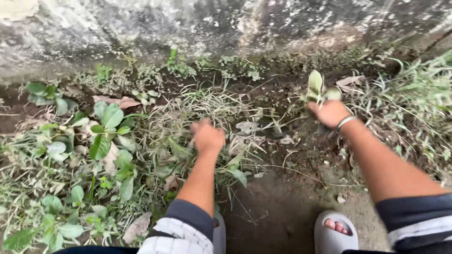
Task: Pulling weeds out of the ground by hand along a wall.
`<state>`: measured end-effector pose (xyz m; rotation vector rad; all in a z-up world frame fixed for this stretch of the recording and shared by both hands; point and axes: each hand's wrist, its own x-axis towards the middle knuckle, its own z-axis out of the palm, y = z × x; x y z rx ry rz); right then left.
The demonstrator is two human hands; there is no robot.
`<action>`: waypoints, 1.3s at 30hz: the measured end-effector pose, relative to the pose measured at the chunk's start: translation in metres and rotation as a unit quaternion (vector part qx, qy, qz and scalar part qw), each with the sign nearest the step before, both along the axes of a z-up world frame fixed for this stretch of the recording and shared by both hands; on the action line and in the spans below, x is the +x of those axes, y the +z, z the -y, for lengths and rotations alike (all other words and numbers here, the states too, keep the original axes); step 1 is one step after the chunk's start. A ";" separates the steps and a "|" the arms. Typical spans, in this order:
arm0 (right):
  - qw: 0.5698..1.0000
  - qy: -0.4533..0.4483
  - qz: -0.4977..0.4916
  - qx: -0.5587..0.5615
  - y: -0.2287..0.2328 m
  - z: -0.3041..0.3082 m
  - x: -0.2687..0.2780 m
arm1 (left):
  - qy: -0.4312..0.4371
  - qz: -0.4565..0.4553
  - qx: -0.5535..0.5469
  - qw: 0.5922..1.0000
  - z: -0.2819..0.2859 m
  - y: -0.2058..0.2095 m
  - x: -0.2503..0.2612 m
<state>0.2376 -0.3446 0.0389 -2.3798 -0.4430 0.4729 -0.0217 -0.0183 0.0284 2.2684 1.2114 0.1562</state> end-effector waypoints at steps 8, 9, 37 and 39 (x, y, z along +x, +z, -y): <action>0.951 0.113 0.093 -0.273 0.158 0.051 0.054 | -0.306 0.207 0.154 0.917 0.157 0.125 0.099; 0.936 0.148 0.137 -0.289 0.173 0.060 0.066 | -0.327 0.238 0.095 0.910 0.180 0.137 0.111; 0.895 -0.281 -0.178 -0.298 0.114 0.541 -0.195 | -0.787 -0.010 -0.154 0.598 0.553 0.114 0.102; 0.902 -0.228 -0.161 -0.329 0.000 0.596 -0.227 | -0.803 0.047 -0.126 0.581 0.543 0.098 0.106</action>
